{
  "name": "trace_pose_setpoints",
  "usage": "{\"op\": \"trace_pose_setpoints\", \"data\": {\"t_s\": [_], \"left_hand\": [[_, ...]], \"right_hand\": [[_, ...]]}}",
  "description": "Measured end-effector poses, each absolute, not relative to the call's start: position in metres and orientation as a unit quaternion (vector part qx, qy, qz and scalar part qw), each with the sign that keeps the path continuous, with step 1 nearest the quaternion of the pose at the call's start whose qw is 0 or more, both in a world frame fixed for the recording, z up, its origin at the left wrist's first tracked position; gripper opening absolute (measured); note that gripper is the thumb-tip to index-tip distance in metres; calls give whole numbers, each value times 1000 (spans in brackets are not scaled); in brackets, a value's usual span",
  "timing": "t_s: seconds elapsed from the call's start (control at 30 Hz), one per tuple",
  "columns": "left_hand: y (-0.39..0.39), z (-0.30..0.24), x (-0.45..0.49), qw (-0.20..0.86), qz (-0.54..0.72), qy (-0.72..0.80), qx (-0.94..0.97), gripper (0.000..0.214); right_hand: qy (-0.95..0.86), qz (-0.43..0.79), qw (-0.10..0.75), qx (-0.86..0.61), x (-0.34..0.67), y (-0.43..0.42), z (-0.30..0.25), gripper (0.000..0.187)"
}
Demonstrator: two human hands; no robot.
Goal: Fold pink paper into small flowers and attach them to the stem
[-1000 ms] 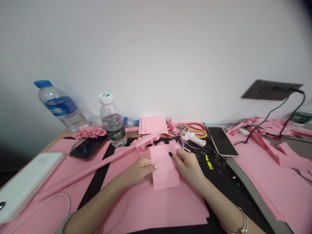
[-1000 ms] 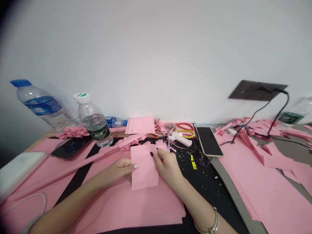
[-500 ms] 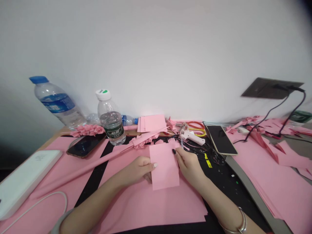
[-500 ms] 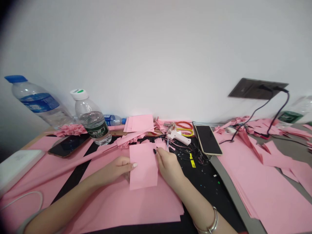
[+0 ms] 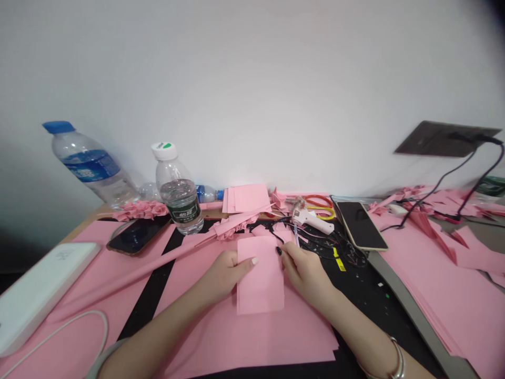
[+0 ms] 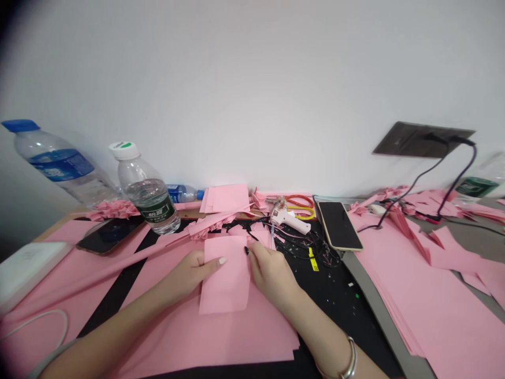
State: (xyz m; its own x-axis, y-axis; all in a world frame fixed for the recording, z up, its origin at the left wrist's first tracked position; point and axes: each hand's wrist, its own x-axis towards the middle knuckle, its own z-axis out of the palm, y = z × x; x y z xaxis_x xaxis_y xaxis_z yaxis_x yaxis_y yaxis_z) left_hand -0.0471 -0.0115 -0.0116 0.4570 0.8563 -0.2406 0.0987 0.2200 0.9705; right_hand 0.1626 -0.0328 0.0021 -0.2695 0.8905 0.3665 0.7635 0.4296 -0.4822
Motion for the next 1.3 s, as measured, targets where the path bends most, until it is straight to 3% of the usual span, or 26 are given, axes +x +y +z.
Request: {"op": "trace_pose_setpoints", "data": {"t_s": [0.27,0.63,0.73,0.9,1.17,1.3], "left_hand": [[-11,-11,-49,678,284,395,552,39],[-10,-9,-55,683,277,392,550,36],[-8,-10,-57,687,291,398,534,32],[-7,-7,-56,694,322,385,516,30],[-8,-11,-55,701,321,398,498,37],[-8,-16,-56,725,286,402,481,44]], "right_hand": [[-715,220,392,-535,161,-36,7,34],[-681,226,446,-535,173,-35,9,36],[-646,184,479,-565,183,-30,8,32],[-643,43,462,-610,197,-21,14,12],[-676,-64,362,-639,231,-3,14,20],[-669,-40,405,-622,226,-7,18,20]]}}
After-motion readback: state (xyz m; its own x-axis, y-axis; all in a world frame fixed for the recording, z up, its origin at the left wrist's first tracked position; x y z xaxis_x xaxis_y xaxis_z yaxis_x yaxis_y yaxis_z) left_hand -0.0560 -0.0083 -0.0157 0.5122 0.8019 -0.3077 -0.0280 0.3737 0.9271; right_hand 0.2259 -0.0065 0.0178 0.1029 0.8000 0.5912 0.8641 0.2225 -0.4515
